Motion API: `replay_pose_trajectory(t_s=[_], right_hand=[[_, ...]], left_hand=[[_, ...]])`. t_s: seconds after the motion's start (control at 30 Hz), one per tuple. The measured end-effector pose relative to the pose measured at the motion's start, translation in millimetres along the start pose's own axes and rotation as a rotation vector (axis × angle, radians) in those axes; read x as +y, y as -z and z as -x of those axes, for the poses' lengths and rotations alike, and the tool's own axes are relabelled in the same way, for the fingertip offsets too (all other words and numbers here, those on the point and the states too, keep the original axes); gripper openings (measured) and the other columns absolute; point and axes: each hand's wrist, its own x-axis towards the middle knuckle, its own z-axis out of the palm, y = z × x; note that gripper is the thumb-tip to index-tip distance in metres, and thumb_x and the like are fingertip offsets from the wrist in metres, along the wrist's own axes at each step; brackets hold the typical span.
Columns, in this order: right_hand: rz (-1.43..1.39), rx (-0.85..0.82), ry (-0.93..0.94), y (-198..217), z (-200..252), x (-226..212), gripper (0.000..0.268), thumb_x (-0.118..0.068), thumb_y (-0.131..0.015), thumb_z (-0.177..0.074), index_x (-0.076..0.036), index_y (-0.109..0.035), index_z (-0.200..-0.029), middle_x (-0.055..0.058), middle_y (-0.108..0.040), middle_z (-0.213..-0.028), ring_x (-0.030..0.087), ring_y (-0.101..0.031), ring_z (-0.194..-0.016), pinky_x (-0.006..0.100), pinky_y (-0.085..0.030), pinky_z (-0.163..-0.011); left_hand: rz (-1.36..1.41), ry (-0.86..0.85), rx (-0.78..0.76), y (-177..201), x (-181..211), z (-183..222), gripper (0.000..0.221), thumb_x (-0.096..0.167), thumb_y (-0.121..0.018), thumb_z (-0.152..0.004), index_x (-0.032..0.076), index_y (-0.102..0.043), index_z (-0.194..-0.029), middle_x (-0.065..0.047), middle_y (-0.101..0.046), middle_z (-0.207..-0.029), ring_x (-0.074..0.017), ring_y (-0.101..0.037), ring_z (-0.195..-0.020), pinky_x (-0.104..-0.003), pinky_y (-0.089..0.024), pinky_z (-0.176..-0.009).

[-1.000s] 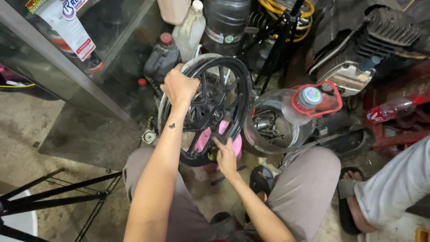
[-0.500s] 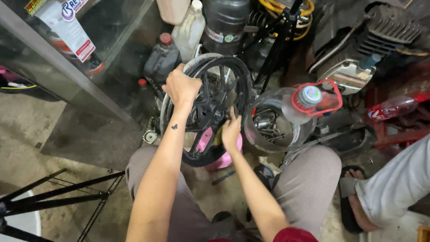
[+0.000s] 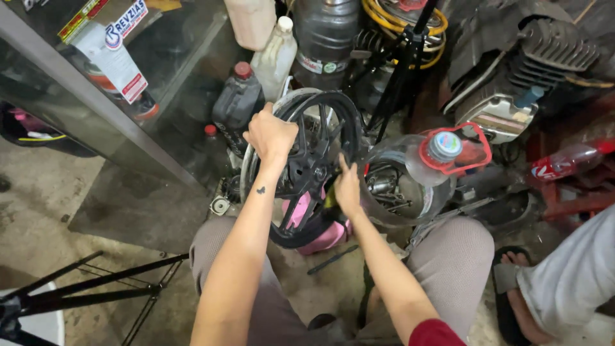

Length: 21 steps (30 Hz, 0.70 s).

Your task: Cleaning a motorcycle wheel rim using a sponge and cleaning agent in a workshop environment.

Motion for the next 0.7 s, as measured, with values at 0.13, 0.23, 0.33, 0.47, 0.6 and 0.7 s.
replay_pose_trajectory(t_s=[0.13,0.23,0.33,0.47,0.6,0.7], right_hand=[[0.103,0.01,-0.013,-21.0,-46.0,27.0,0.068,0.002,-0.047,-0.093,-0.025,-0.043,-0.156,0.031,-0.049,-0.138,0.057,-0.067,-0.104,0.059,-0.057,-0.092],[0.125,0.032,-0.016,-22.0,-29.8,15.5,0.067,0.003,-0.048,-0.093,-0.021,-0.044,-0.156,0.03,-0.049,-0.134,0.056,-0.068,-0.101,0.059,-0.06,-0.087],[0.033,0.017,-0.023,-2.4,15.1,-13.2,0.068,0.004,-0.048,-0.093,-0.02,-0.044,-0.156,0.032,-0.048,-0.135,0.059,-0.063,-0.108,0.06,-0.057,-0.092],[-0.169,-0.008,-0.048,18.8,66.9,-30.6,0.065,0.002,-0.049,-0.095,-0.019,-0.046,-0.156,0.04,-0.048,-0.136,0.058,-0.051,-0.128,0.059,-0.046,-0.109],[-0.181,-0.154,-0.002,-66.9,81.9,62.5,0.056,-0.005,-0.053,-0.095,-0.02,-0.056,-0.149,0.031,-0.058,-0.113,0.055,-0.059,-0.117,0.055,-0.05,-0.102],[-1.383,-0.188,-0.353,-83.3,57.6,90.9,0.042,-0.005,-0.049,-0.101,-0.001,-0.061,-0.141,0.025,-0.055,-0.094,0.025,-0.064,-0.083,0.027,-0.055,-0.088]], left_hand=[[0.011,-0.024,0.012,-1.0,1.2,3.0,0.059,0.017,-0.066,-0.077,0.009,-0.066,-0.135,-0.018,-0.071,-0.111,-0.0411,-0.069,-0.11,-0.05,-0.044,-0.094],[0.013,-0.039,0.019,1.9,2.9,4.7,0.058,0.016,-0.065,-0.078,0.007,-0.066,-0.135,-0.02,-0.071,-0.111,-0.0428,-0.068,-0.11,-0.05,-0.044,-0.094],[0.02,-0.026,0.016,2.4,4.3,2.3,0.056,0.016,-0.066,-0.079,0.008,-0.067,-0.134,-0.02,-0.072,-0.11,-0.0427,-0.068,-0.11,-0.05,-0.044,-0.094],[0.023,-0.008,0.006,0.4,3.9,-0.3,0.057,0.017,-0.068,-0.077,0.01,-0.067,-0.133,-0.018,-0.072,-0.11,-0.0413,-0.068,-0.11,-0.048,-0.044,-0.094],[0.035,0.002,-0.005,5.5,9.1,7.0,0.057,0.015,-0.067,-0.079,0.01,-0.066,-0.136,-0.017,-0.071,-0.112,-0.0399,-0.068,-0.111,-0.047,-0.043,-0.096],[0.039,0.004,-0.004,6.1,4.4,10.3,0.056,0.014,-0.068,-0.079,0.009,-0.066,-0.134,-0.017,-0.072,-0.11,-0.0396,-0.068,-0.11,-0.047,-0.043,-0.093]])
